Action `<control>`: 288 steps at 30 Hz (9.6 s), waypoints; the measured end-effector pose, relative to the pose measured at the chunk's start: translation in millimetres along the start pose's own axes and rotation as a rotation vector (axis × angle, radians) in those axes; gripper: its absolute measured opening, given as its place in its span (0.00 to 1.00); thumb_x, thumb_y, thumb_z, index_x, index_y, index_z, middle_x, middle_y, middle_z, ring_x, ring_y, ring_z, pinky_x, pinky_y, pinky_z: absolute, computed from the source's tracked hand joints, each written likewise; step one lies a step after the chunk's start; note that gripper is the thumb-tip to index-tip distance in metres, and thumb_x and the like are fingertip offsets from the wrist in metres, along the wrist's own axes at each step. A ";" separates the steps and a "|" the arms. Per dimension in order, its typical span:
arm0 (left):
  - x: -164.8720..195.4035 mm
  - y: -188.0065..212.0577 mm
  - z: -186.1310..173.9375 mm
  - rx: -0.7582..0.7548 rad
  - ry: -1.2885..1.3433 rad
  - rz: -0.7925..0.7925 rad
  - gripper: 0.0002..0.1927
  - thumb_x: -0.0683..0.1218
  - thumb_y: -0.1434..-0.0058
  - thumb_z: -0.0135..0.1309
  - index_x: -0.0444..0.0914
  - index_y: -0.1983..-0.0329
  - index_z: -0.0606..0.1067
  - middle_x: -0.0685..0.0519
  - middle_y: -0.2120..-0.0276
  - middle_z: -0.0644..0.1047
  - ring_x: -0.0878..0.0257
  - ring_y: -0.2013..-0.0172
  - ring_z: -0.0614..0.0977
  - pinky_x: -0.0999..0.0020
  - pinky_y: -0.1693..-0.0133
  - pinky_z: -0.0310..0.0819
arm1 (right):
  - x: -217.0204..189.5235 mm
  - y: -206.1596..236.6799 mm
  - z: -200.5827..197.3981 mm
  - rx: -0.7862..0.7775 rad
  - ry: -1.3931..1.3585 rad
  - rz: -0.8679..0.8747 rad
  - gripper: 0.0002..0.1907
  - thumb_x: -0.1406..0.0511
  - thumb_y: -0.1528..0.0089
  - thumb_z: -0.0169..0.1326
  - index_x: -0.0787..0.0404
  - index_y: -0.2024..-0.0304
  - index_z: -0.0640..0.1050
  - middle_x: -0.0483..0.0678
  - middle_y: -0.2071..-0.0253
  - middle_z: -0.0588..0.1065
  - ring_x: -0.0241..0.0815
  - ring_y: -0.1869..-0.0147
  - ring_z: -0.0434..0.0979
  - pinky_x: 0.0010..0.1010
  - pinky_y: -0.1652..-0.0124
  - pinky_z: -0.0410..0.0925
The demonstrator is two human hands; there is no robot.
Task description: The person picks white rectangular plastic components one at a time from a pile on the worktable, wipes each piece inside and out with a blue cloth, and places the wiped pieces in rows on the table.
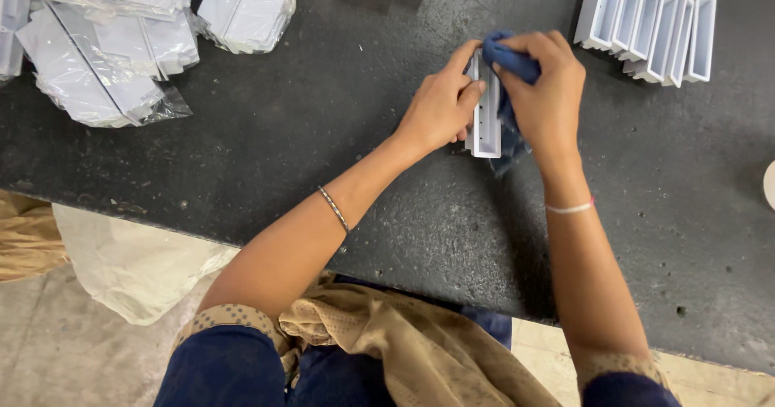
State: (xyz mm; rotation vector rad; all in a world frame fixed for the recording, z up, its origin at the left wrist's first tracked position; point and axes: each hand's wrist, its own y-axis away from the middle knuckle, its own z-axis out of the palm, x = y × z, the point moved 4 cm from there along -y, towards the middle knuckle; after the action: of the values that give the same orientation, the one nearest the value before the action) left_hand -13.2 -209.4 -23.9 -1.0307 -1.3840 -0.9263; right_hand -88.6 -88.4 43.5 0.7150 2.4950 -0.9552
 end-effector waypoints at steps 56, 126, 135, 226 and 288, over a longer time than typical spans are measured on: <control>11.5 4.8 -26.8 0.026 -0.575 0.199 0.19 0.48 0.40 0.60 0.40 0.47 0.77 0.53 0.65 0.81 0.54 0.61 0.83 0.55 0.60 0.75 | -22.4 28.8 -9.6 0.005 0.098 0.124 0.09 0.71 0.38 0.65 0.65 0.56 0.80 0.56 0.60 0.76 0.56 0.56 0.78 0.39 0.56 0.70; 27.1 33.2 38.6 0.257 -1.268 0.421 0.33 0.48 0.39 0.59 0.32 0.33 0.65 0.51 0.53 0.76 0.55 0.55 0.77 0.57 0.60 0.74 | 148.9 98.0 -90.4 -0.011 -0.838 0.710 0.10 0.68 0.36 0.61 0.62 0.52 0.79 0.44 0.63 0.79 0.32 0.66 0.78 0.25 0.63 0.73; 44.8 39.5 48.0 0.170 -1.044 0.385 0.49 0.53 0.42 0.63 0.34 0.24 0.52 0.40 0.30 0.62 0.45 0.41 0.73 0.50 0.42 0.65 | 159.3 102.9 -92.7 -0.083 -0.803 0.606 0.10 0.68 0.36 0.63 0.62 0.53 0.79 0.41 0.63 0.78 0.28 0.63 0.76 0.23 0.62 0.71; 23.5 86.2 78.8 0.147 -0.470 0.287 0.48 0.36 0.50 0.65 0.36 0.26 0.56 0.43 0.51 0.74 0.48 0.50 0.78 0.54 0.46 0.73 | -3.7 88.8 -74.8 0.008 0.219 0.143 0.13 0.75 0.39 0.63 0.63 0.53 0.78 0.56 0.53 0.72 0.60 0.51 0.78 0.43 0.54 0.71; 5.6 -1.9 45.1 0.431 -0.469 0.543 0.21 0.56 0.23 0.44 0.44 0.33 0.68 0.50 0.39 0.74 0.54 0.37 0.73 0.54 0.35 0.60 | 0.0 108.3 -92.8 -0.186 0.026 0.292 0.12 0.70 0.41 0.67 0.65 0.56 0.82 0.50 0.62 0.76 0.42 0.61 0.76 0.31 0.59 0.68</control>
State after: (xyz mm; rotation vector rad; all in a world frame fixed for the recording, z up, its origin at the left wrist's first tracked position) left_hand -29.0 -166.9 -21.4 -1.2357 -1.4782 0.0247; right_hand -40.8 45.6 53.7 0.9987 2.3738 -0.6057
